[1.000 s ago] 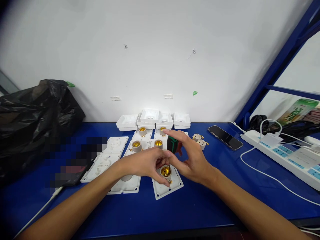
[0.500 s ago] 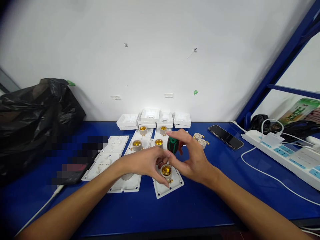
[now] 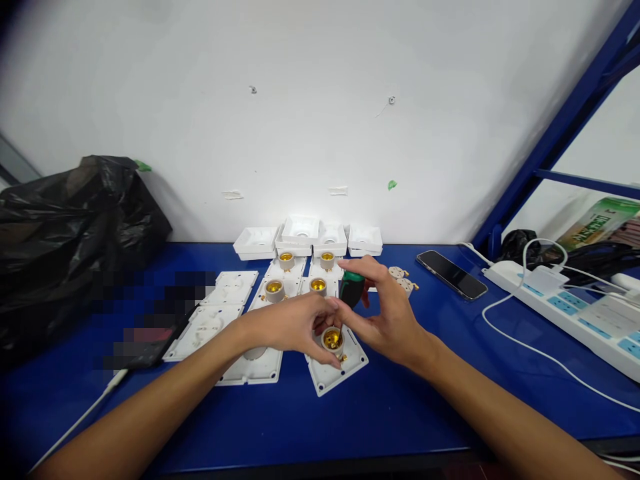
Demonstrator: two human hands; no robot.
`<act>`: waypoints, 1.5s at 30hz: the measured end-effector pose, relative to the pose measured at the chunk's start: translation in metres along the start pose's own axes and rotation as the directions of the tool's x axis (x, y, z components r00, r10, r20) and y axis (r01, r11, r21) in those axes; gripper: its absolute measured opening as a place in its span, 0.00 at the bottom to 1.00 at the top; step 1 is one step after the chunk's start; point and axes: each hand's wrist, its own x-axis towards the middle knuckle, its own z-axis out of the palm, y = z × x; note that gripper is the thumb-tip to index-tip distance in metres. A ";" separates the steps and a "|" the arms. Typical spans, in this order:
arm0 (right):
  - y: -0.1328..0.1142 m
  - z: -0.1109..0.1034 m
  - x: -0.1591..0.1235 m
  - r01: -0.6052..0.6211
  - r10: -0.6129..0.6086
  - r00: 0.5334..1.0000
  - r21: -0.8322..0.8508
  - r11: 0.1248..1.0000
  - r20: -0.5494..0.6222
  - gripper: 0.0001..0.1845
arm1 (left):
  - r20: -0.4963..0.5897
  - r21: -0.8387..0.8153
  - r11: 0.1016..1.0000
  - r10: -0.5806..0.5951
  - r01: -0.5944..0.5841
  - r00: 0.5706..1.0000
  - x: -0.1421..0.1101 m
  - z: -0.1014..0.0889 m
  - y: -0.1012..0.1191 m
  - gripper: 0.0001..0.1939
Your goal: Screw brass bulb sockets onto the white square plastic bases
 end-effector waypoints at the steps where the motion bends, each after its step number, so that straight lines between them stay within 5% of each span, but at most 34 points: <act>1: 0.000 0.000 0.001 0.006 -0.006 1.000 0.005 1.000 0.004 0.35 | 0.001 0.001 1.000 -0.001 0.001 1.000 0.000 0.000 0.000 0.24; 28: -0.003 -0.005 0.004 0.016 -0.016 0.999 -0.013 1.000 0.036 0.35 | -0.006 0.022 1.000 -0.019 0.020 1.000 0.000 0.001 0.000 0.24; 45: 0.000 -0.001 0.002 0.026 -0.026 0.998 0.002 1.000 -0.058 0.38 | 0.002 0.015 1.000 0.012 -0.012 1.000 0.001 0.001 -0.002 0.23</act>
